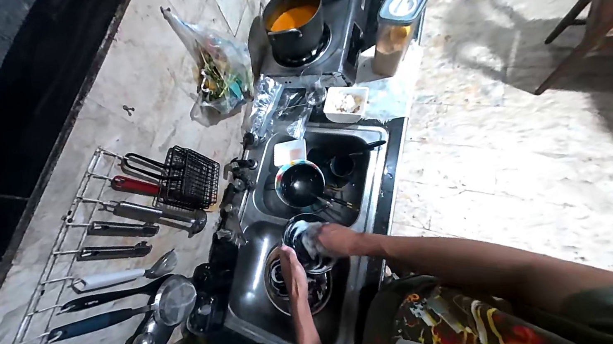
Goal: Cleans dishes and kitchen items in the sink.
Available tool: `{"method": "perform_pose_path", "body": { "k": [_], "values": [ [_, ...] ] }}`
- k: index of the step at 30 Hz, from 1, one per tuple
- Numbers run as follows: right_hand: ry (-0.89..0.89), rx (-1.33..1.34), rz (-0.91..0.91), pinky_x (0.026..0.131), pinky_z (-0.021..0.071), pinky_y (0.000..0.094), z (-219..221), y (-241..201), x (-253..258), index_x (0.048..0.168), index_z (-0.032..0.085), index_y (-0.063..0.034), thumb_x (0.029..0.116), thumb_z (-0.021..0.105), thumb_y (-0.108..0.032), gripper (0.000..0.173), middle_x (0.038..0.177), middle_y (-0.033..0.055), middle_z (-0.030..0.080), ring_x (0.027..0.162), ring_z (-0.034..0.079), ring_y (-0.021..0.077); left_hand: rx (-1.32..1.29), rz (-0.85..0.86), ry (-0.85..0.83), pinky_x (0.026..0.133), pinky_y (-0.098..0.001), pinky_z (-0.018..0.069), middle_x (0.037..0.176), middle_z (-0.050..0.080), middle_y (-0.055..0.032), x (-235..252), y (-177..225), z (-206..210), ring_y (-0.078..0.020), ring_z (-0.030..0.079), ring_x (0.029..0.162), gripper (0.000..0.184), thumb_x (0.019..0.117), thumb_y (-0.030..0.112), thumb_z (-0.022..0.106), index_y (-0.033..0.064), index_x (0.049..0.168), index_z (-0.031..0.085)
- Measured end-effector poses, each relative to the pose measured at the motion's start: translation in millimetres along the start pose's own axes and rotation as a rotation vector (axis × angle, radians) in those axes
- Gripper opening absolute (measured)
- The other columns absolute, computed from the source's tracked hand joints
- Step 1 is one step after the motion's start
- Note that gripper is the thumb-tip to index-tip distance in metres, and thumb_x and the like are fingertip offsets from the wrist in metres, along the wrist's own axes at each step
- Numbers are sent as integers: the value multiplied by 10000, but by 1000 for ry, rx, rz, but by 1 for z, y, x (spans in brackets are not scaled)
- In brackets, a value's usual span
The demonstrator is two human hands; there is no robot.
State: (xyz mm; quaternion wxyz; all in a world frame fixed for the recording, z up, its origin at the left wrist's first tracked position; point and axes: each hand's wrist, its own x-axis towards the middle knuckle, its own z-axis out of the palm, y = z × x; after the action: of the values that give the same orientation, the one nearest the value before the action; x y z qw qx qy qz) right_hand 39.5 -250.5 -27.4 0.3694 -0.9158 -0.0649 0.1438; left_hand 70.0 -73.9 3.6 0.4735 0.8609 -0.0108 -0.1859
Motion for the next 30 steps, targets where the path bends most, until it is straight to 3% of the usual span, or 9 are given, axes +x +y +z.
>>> {"method": "perform_pose_path", "body": {
  "k": [3, 7, 11, 15, 19, 22, 24, 27, 30],
  "values": [
    [131, 312, 111, 1162, 405, 531, 3, -8, 11, 1518, 427, 17, 991, 628, -234, 617, 1502, 258, 495, 1370, 514, 387, -103, 12, -65, 1253, -431, 252, 1606, 353, -244, 1, 5, 15, -275, 338, 1505, 595, 1129, 363, 239, -34, 1563, 331],
    [-69, 495, -38, 1106, 430, 536, 5, -24, 2, 1378, 584, -30, 1029, 572, -330, 460, 1348, 198, 620, 1258, 590, 316, -152, -58, -8, 1228, -440, 305, 1588, 403, -203, 11, 2, 2, -244, 385, 1478, 692, 1112, 502, 204, -5, 1548, 381],
    [-211, 347, -19, 1184, 347, 590, -8, -16, -4, 1468, 519, -40, 980, 593, -583, 734, 1529, 220, 479, 1419, 462, 367, -111, -82, -22, 1216, -447, 328, 1536, 473, -215, 10, 4, -3, -247, 422, 1458, 731, 1103, 534, 195, -24, 1481, 480],
    [-52, 413, -38, 1213, 336, 503, -5, -37, -2, 1554, 338, 15, 795, 871, -306, 981, 1569, 260, 402, 1434, 437, 362, -332, -276, -158, 1106, -531, 446, 1528, 485, -172, 9, 18, -6, -274, 496, 1379, 834, 1034, 696, 131, 103, 1542, 425],
    [8, 385, -66, 1062, 482, 523, -11, -44, -4, 1393, 527, 13, 912, 760, -276, 608, 1261, 225, 648, 1178, 635, 335, -392, -317, -173, 987, -517, 529, 1441, 564, -172, 15, 7, -14, -289, 593, 1253, 848, 1019, 717, 123, 118, 1518, 456],
    [73, 742, -47, 1017, 535, 399, -19, -39, -4, 1260, 644, -22, 934, 746, -260, 417, 1178, 115, 700, 1098, 668, 181, -517, -280, -177, 1109, -497, 447, 1514, 511, -113, 17, -26, -5, -229, 505, 1364, 770, 1048, 666, 155, 142, 1549, 413],
    [117, 1008, -15, 977, 559, 343, -24, -35, -1, 1210, 671, -22, 949, 729, -210, 327, 1132, 62, 719, 1047, 679, 124, -882, -391, -139, 1030, -512, 510, 1376, 626, -97, 15, -44, 2, -238, 600, 1250, 695, 1046, 660, 260, 159, 1464, 499],
    [292, 1173, 212, 924, 573, 327, -27, -28, 3, 1195, 670, -24, 949, 729, -204, 311, 1093, 60, 719, 1002, 681, 115, -1251, -452, -115, 934, -530, 566, 1239, 688, -124, 3, -51, 10, -285, 669, 1131, 596, 1045, 617, 366, 159, 1367, 570],
    [467, 1067, 391, 1009, 536, 363, -19, 1, 15, 1286, 636, -6, 948, 741, -269, 441, 1234, 127, 684, 1140, 648, 166, -1260, -341, -84, 1021, -471, 533, 1364, 630, -89, -8, -54, 10, -238, 615, 1244, 498, 1099, 475, 359, 162, 1469, 476]
  ]
}}
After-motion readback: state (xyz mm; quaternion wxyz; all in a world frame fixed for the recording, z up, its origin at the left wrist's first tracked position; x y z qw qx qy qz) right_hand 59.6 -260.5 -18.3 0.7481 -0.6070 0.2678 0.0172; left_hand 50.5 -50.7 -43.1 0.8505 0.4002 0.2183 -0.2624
